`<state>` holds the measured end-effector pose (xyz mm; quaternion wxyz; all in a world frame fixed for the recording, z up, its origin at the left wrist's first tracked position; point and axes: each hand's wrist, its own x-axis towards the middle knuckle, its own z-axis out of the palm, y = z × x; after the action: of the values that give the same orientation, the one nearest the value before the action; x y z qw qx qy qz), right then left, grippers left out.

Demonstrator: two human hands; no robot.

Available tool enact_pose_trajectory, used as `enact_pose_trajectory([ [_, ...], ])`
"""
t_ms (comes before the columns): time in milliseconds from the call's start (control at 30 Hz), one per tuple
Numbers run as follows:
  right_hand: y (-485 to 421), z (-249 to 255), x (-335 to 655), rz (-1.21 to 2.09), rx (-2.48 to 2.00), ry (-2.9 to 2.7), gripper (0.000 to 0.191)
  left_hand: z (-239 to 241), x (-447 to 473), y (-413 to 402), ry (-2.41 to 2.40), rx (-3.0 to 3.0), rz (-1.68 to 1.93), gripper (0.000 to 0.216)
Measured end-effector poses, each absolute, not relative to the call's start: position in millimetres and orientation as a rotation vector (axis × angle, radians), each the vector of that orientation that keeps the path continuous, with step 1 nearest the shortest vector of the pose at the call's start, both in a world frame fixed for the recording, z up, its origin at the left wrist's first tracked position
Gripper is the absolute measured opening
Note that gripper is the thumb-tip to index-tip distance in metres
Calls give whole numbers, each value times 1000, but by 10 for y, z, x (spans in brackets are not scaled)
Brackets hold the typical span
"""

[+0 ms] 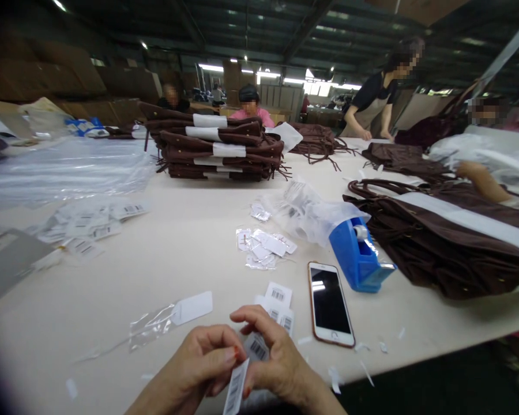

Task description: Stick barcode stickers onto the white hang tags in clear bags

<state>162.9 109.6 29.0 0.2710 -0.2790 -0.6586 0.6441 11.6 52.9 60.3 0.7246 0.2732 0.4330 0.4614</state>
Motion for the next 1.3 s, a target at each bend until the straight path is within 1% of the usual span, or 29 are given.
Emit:
enact_pose_trajectory([
  [67, 1070, 279, 1592, 1904, -770, -1664, 63, 621, 101, 507, 933, 599, 1014, 20],
  [133, 1056, 270, 1552, 1999, -745, -1595, 65, 645, 78, 477, 951, 591, 1022, 17],
  [233, 1046, 267, 1489, 2073, -701, -1535, 66, 668, 42, 428, 1012, 553, 1060, 16],
  [333, 1030, 264, 1425, 2108, -673, -1390, 60, 632, 6, 391, 1086, 468, 1149, 20],
  [433, 1005, 252, 1349, 2087, -748, -1127, 44, 538, -34, 374, 1249, 391, 1338, 22],
  [533, 975, 240, 1251, 2006, -881, -1084, 29, 444, -59, 367, 1403, 336, 1493, 21],
  [600, 949, 238, 1179, 1954, -966, -1172, 25, 401, -60, 360, 1439, 312, 1542, 21],
  [700, 927, 245, 1080, 1906, -1082, -1228, 26, 358, -90, 330, 1458, 312, 1550, 21],
  [767, 948, 256, 1025, 1870, -1130, -1247, 27, 324, -180, 290, 1560, 368, 1547, 22],
  [833, 1008, 270, 966, 1813, -1160, -1293, 27, 271, -347, 242, 1807, 557, 1544, 26],
  [900, 1094, 285, 884, 1777, -1178, -1362, 27, 198, -566, 205, 2057, 983, 1509, 21],
  [967, 1181, 294, 772, 1767, -1185, -1459, 26, 112, -780, 199, 2130, 1560, 1394, 16],
  [1067, 1270, 273, 584, 1720, -1209, -1630, 24, -9, -988, 238, 2085, 2165, 1092, 22],
  [1167, 1308, 204, 445, 1678, -1241, -1722, 22, -81, -1043, 276, 2102, 2316, 853, 20],
  [1300, 1321, 118, 384, 1624, -1280, -1796, 20, -93, -1025, 269, 2115, 2237, 839, 17],
])
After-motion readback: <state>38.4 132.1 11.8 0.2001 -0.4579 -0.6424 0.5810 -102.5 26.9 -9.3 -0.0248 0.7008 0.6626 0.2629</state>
